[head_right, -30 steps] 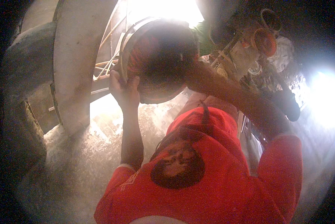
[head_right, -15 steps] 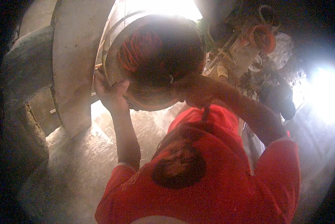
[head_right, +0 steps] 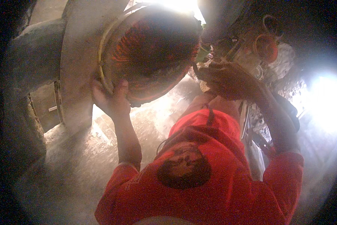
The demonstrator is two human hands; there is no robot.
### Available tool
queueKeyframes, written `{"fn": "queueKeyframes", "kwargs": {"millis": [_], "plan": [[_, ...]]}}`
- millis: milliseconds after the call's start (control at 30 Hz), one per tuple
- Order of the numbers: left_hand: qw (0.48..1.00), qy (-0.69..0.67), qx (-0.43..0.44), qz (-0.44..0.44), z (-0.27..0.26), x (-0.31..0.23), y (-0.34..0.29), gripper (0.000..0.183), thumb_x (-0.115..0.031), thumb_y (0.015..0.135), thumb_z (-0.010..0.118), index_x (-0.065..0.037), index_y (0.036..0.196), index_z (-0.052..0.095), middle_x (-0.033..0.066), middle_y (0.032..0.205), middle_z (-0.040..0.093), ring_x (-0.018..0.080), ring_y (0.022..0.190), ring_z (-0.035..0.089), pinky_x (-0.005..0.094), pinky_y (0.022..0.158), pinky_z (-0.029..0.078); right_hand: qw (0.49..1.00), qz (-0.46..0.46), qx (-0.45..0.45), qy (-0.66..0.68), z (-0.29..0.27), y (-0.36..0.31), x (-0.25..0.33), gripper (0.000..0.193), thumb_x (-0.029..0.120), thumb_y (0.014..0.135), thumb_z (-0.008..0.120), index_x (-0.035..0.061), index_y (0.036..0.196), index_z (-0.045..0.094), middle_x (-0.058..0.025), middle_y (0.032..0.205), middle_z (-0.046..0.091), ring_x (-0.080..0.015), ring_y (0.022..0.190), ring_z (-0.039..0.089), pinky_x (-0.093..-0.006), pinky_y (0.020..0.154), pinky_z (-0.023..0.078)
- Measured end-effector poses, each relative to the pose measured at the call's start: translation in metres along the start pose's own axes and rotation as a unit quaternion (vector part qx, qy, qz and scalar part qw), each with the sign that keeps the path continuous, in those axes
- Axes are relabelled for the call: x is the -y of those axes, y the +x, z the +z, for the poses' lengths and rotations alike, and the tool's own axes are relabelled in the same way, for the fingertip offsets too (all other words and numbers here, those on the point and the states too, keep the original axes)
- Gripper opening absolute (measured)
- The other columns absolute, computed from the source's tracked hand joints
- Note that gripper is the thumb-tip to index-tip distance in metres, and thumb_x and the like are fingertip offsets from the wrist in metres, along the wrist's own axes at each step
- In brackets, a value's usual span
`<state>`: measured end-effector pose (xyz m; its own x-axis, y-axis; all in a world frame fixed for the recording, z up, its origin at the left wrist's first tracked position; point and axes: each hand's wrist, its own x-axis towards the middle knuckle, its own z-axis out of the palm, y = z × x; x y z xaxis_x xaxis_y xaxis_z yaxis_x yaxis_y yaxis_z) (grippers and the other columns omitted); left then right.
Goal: The person scoops wet cement from a bucket using a trowel and applies it to a concrete wall and ceiling beam. The person repeatedly smooths the surface while sitting on a raised platform.
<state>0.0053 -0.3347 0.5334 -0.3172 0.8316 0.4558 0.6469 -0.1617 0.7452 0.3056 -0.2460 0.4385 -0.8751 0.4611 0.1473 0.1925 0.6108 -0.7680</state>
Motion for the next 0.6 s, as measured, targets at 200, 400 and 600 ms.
{"fn": "queueKeyframes", "kwargs": {"millis": [200,400,600], "plan": [[0.999,0.017,0.015,0.043,0.001,-0.003,-0.005,0.023,0.005,0.084,0.061,-0.007,0.088,0.043,0.0171,0.124,0.067,0.0388,0.136,0.054,0.0634,0.123,0.016,0.964,0.26,-0.018,-0.041,-0.035,0.006,0.03,0.033,0.017,0.096,0.054,-0.003,0.121,0.061,-0.0255,0.103,0.065,-0.0468,0.091,0.066,-0.0507,0.085,0.052],[0.998,0.009,0.023,0.049,0.009,-0.006,-0.014,0.024,0.009,0.083,0.058,-0.007,0.087,0.04,0.0193,0.123,0.067,0.0404,0.134,0.056,0.0621,0.122,0.021,0.935,0.322,0.126,-0.083,-0.024,-0.024,0.032,0.027,0.019,0.1,0.048,-0.0034,0.107,0.06,-0.0257,0.085,0.064,-0.0458,0.086,0.065,-0.0512,0.082,0.05],[0.997,-0.029,0.053,0.051,0.023,-0.011,-0.013,0.024,0.011,0.081,0.056,-0.006,0.088,0.041,0.0213,0.126,0.066,0.0405,0.137,0.053,0.0603,0.121,0.025,0.881,0.372,0.16,0.243,0.005,-0.031,0.015,0.03,0.028,0.104,0.051,0.0023,0.111,0.065,-0.0091,0.075,0.063,-0.0192,0.058,0.061,-0.0332,0.055,0.052]]}}
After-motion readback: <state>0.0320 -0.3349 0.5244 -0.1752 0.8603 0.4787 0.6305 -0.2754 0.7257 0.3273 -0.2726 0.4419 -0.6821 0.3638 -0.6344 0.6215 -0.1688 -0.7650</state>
